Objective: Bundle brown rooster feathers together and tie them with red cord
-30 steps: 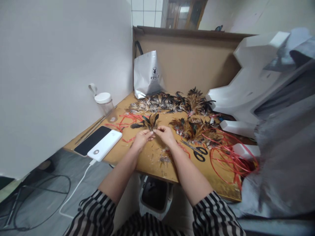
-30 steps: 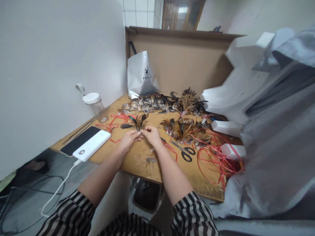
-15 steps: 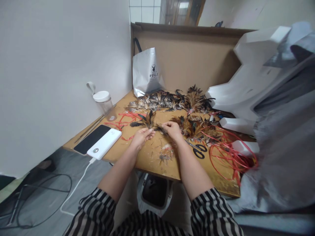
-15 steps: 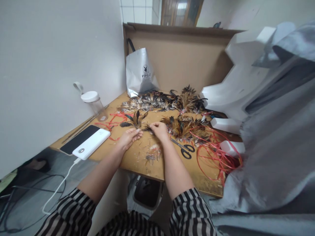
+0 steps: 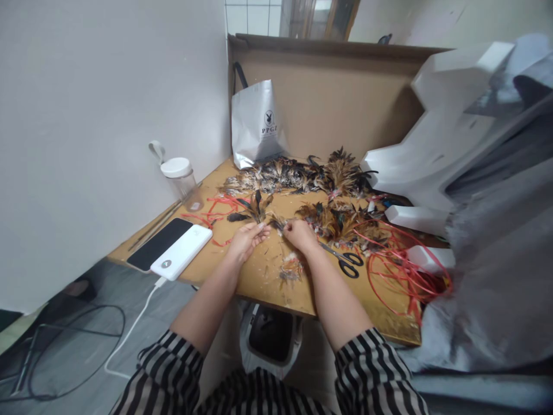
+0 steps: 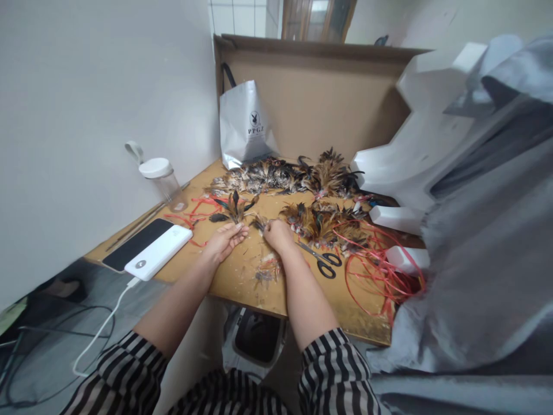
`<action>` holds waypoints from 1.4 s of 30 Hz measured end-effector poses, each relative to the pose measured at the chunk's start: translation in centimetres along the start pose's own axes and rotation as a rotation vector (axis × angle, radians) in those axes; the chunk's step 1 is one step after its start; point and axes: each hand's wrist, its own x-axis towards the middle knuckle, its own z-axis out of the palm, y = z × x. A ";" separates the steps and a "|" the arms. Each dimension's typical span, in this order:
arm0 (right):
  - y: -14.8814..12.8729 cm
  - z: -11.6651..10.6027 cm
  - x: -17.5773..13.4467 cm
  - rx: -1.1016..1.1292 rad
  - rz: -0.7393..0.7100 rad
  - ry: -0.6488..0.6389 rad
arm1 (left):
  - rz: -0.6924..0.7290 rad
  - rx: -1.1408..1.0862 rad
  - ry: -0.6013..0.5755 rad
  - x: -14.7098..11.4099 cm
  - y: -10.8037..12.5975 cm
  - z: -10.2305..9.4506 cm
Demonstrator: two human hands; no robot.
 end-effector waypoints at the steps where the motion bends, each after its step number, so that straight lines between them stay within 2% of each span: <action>1: 0.0 0.1 0.1 0.083 -0.011 0.011 | -0.002 -0.003 0.005 0.0 0.0 0.0; 3: 0.1 0.3 0.2 0.306 -0.013 0.010 | -0.006 -0.012 0.014 0.0 0.0 0.0; 7: 0.0 0.7 0.4 0.736 0.075 -0.052 | -0.008 -0.032 0.013 0.1 0.0 0.0; 17: -2.4 0.9 -0.3 1.171 0.101 -0.147 | -0.011 -0.050 0.007 0.3 -0.3 -0.1; 24: -3.5 0.8 -0.8 1.247 0.088 -0.167 | -0.014 0.022 -0.035 0.5 -0.7 -0.4; 35: -2.9 1.3 -0.5 1.092 -0.001 -0.144 | -0.001 0.029 -0.032 0.5 -0.6 -0.5; 42: -2.8 2.2 -0.2 1.036 -0.053 -0.070 | 0.043 0.052 -0.038 0.8 -1.1 -0.7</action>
